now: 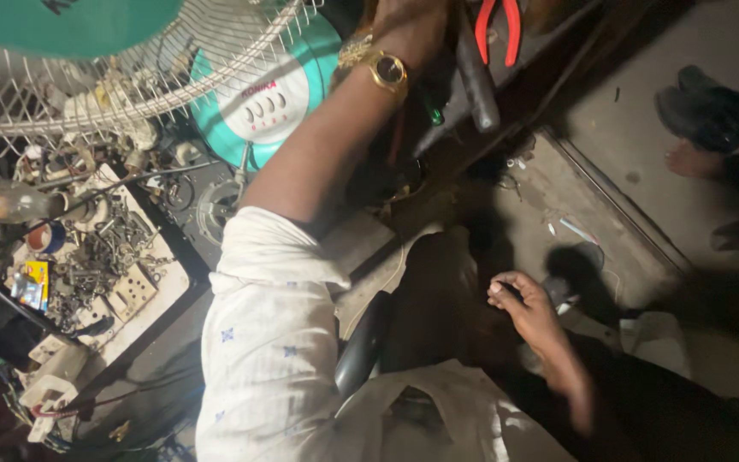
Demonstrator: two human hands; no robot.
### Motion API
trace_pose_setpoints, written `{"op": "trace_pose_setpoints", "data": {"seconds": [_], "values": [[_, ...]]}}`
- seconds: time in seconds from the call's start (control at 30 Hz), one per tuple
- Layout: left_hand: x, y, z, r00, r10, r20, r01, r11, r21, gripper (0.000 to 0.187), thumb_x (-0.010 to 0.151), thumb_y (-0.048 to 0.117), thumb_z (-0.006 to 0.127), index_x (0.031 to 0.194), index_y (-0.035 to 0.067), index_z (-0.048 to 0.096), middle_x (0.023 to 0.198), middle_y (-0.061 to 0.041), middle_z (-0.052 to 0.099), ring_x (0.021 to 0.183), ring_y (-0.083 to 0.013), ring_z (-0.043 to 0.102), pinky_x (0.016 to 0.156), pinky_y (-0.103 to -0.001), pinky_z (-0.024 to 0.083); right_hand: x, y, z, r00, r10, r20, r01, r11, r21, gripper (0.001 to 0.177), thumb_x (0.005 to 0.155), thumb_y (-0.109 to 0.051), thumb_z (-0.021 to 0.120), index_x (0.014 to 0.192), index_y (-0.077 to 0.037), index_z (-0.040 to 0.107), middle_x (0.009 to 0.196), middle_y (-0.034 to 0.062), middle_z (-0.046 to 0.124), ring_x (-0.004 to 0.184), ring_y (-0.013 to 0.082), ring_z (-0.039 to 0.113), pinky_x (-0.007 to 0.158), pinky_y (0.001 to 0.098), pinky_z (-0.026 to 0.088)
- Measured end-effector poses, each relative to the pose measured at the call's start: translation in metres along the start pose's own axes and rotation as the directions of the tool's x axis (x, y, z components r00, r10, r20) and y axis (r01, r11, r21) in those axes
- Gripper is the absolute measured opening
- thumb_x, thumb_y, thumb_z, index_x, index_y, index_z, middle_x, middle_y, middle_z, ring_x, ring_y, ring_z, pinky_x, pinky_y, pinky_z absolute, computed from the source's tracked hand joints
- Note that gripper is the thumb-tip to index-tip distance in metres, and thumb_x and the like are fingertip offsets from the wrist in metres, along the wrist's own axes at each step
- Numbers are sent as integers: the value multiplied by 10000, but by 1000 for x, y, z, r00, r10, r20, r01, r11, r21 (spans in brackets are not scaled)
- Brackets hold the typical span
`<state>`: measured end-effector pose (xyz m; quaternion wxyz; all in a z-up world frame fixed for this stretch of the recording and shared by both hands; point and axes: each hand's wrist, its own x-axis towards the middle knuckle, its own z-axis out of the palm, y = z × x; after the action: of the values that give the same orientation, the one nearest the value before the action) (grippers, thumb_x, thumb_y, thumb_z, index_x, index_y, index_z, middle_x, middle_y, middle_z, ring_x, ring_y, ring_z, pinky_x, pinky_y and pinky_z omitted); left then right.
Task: The person sits on the floor in a workshop and repairs a small electrical component, likely a fan capacitor. They use a screwdriver to adjust internal parts and apply lubricant from a bottle to the mechanism.
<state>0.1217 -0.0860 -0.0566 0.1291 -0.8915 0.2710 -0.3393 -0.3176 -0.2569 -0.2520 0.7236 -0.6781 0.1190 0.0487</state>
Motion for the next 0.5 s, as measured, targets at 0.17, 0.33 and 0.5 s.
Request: {"op": "trace_pose_setpoints", "data": {"seconds": [0.17,0.33,0.5], "values": [[-9,1,-30,978,118,-170,-95,986,139,228,918,235,549,1090,112,635,806,-69,631,675,-226,630,555,-380,497,5,4,-2,1000,8,-14,-8,1000,-22,143,979,-153,666,1038,-23,669,910,48,701,804,118,664,750,271,539],[-6,5,-92,922,238,-307,-186,964,189,331,915,225,557,1205,79,620,919,-81,613,745,-218,620,519,-348,461,3,4,0,1000,-23,15,23,1000,-11,144,970,-148,667,1053,-30,666,916,41,695,810,116,658,748,268,535],[-17,3,-152,847,247,-470,-275,961,10,373,908,244,588,1248,92,592,1110,-93,580,938,-243,598,737,-371,509,3,2,0,1000,-20,19,20,1000,-24,137,982,-147,669,1047,-26,669,925,40,685,824,115,655,760,269,532]]}}
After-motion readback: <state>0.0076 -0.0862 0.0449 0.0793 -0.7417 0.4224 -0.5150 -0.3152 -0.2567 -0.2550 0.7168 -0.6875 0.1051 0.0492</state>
